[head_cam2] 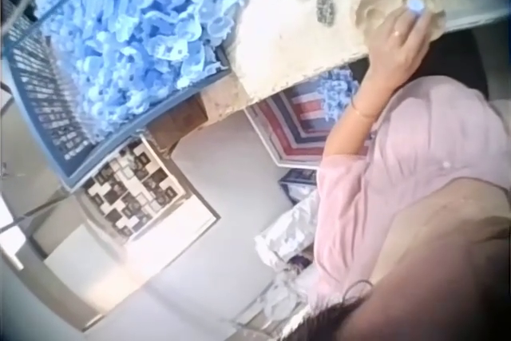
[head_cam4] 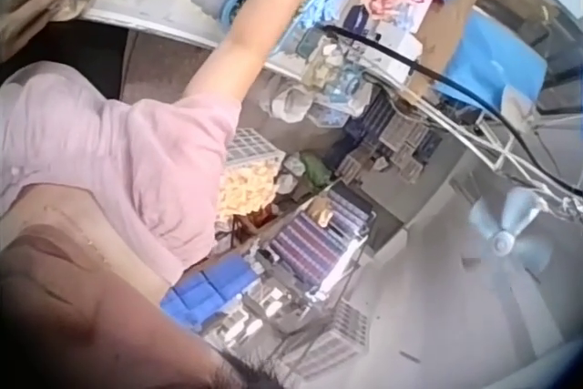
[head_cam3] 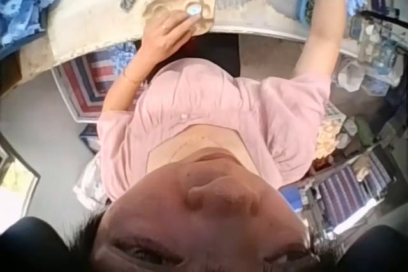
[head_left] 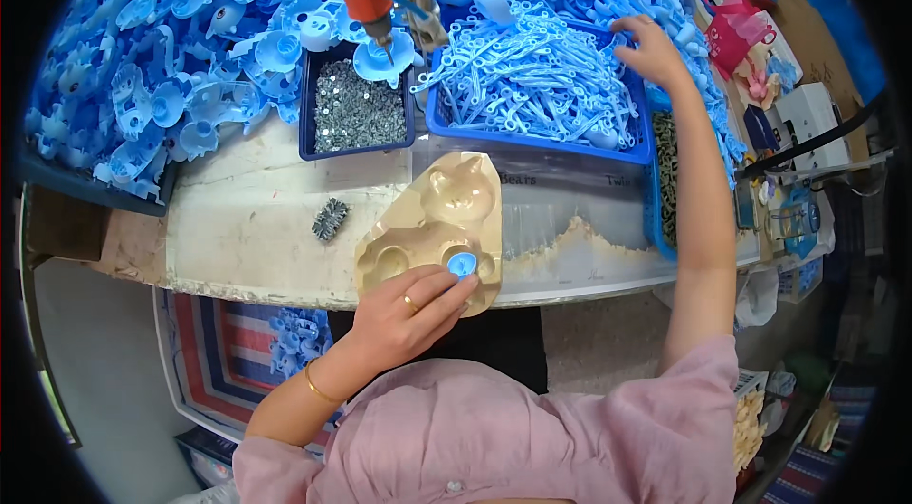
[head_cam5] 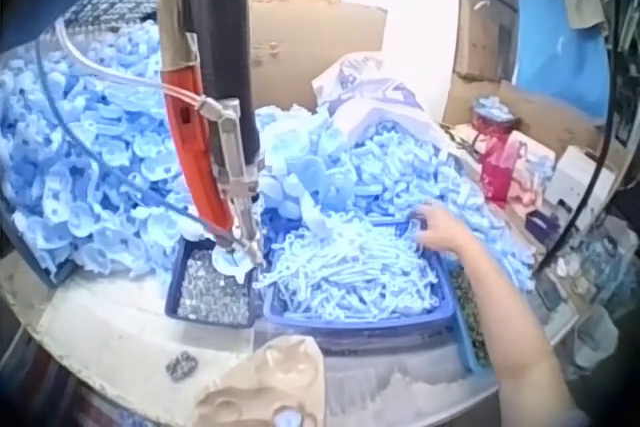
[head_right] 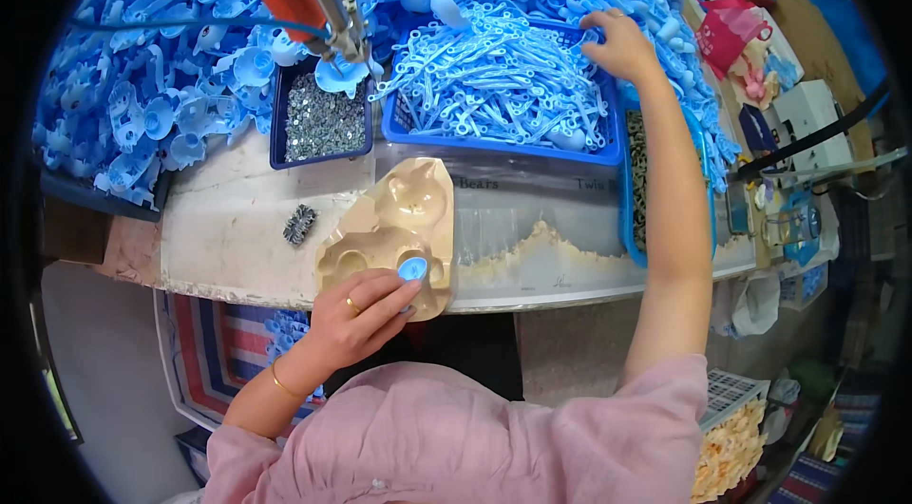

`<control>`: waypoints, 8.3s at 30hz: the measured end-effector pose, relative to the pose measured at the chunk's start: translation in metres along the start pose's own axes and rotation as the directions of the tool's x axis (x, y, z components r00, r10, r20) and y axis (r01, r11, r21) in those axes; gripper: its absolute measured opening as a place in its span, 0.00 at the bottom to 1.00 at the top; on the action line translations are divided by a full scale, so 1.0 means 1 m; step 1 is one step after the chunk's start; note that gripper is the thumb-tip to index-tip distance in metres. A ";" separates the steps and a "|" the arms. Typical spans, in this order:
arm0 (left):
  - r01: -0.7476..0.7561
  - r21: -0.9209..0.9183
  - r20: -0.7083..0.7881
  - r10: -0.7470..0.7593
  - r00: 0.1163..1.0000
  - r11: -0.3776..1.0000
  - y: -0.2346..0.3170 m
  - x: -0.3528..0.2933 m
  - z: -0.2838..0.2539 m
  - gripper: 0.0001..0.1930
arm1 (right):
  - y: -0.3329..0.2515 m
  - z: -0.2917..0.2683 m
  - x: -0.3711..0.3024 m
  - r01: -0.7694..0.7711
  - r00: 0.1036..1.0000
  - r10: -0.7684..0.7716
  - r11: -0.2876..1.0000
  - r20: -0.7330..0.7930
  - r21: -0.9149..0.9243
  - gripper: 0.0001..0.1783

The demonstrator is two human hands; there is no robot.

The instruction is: Assembling plastic toy components and securing them with a pneumatic screwdriver.

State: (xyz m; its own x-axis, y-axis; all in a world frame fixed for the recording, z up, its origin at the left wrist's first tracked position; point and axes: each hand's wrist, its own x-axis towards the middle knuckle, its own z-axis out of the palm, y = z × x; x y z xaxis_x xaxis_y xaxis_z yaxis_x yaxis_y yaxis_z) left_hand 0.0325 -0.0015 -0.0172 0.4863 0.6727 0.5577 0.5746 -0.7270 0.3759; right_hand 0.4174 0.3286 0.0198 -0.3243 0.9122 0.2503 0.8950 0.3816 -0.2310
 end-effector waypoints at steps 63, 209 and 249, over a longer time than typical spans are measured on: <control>0.435 -0.793 0.263 -0.404 0.876 0.427 -0.089 -0.068 -0.101 0.09 | -0.346 0.018 -0.193 0.674 0.738 -0.581 0.600 -0.344 0.432 0.30; 0.566 -0.784 0.378 -0.525 0.762 0.256 -0.013 0.055 0.004 0.18 | -0.208 0.004 -0.167 -0.611 0.791 -0.018 -0.060 0.611 0.789 0.23; 0.495 -0.441 0.291 -0.403 0.868 0.749 -0.010 0.024 -0.003 0.10 | -0.247 -0.003 -0.181 -0.554 0.775 -0.100 0.369 0.624 0.746 0.12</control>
State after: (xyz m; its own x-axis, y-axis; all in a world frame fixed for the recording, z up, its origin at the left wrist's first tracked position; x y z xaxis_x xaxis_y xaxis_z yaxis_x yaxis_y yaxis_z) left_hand 0.0365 0.0217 -0.0055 0.3821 0.9166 0.1176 0.3810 -0.2722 0.8836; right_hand 0.2561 0.0691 0.0345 -0.5319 0.7616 -0.3701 0.2811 -0.2535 -0.9256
